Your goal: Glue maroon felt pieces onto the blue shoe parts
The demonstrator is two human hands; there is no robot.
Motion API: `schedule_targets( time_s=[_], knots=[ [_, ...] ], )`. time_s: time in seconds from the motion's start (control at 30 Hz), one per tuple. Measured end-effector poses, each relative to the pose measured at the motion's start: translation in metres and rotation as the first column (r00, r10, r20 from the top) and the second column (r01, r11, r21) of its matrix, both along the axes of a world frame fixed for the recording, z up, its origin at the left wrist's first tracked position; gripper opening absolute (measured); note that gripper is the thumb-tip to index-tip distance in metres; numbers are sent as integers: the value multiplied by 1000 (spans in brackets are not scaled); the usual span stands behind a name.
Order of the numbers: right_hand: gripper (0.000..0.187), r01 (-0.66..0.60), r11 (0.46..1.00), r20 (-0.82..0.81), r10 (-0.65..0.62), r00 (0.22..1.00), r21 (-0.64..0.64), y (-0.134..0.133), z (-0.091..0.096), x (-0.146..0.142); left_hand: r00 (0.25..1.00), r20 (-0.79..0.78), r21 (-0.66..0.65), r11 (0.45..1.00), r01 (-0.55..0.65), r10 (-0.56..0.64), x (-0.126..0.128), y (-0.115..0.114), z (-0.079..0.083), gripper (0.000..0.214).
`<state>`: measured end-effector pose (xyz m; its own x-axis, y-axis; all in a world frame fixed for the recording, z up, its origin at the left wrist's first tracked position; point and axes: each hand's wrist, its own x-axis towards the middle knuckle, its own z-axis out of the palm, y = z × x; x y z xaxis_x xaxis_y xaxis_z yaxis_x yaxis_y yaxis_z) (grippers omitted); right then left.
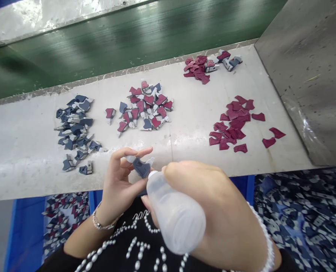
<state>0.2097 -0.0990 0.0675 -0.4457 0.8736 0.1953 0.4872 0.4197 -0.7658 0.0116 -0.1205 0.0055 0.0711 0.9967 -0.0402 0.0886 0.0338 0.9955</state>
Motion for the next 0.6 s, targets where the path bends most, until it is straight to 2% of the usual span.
schedule_targets(
  time_s=[0.1,0.3,0.6],
  knots=[
    [30,34,999,-10,-34,999,13,3,0,0,1000,-21,20,1000,5,-4,0,1,1,48],
    [34,9,1000,9,-10,1000,29,5,-2,-1,1000,-11,23,999,25,-25,2,1,2,47],
    [29,4,999,-34,-6,999,-43,3,-1,2,1000,-9,29,1000,-7,8,1,1,1,52]
  ],
)
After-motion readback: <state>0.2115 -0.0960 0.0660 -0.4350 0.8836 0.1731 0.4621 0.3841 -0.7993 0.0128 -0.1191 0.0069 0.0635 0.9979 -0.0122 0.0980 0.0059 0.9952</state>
